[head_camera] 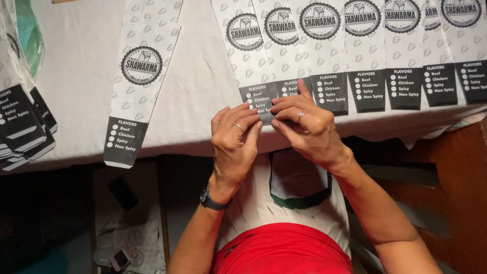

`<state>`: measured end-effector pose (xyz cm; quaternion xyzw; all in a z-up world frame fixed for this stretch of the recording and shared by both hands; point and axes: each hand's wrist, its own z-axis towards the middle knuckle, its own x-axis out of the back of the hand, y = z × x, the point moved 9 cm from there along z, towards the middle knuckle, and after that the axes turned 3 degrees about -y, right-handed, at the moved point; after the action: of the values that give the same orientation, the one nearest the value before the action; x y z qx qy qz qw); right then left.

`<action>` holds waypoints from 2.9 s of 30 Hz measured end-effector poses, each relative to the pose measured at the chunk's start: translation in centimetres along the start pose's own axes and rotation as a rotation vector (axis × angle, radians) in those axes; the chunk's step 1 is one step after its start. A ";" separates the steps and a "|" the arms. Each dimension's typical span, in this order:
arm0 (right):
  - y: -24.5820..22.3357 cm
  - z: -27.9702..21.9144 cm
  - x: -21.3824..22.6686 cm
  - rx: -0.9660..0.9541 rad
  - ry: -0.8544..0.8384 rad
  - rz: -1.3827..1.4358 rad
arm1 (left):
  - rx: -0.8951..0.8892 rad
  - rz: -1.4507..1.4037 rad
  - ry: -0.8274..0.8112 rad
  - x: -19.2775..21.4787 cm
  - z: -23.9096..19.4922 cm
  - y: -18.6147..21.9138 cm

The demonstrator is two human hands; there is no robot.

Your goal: Folding the flaps of paper shawarma packaging and applying glue to the edges to prepare them for assembly.

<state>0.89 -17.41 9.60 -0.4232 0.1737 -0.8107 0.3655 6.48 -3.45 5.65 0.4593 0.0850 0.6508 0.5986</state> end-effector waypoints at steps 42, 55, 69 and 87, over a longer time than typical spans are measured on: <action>-9.0 1.9 -6.8 0.395 0.012 -0.039 | 0.668 -0.368 0.401 12.4 -4.0 -14.3; -1.7 1.6 -8.2 -0.451 -0.055 0.471 | 0.546 -0.351 0.523 10.2 -4.1 -11.2; 5.9 2.3 1.5 -0.649 0.066 0.588 | 0.515 0.071 0.360 19.9 -1.9 -17.9; 6.6 5.6 -4.5 -0.687 0.045 0.263 | 0.656 0.302 0.211 16.7 2.3 -16.6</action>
<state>10.03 -18.33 6.43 -0.4775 0.4965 -0.6603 0.2993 22.07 14.36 4.27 0.5645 0.2816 0.7135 0.3049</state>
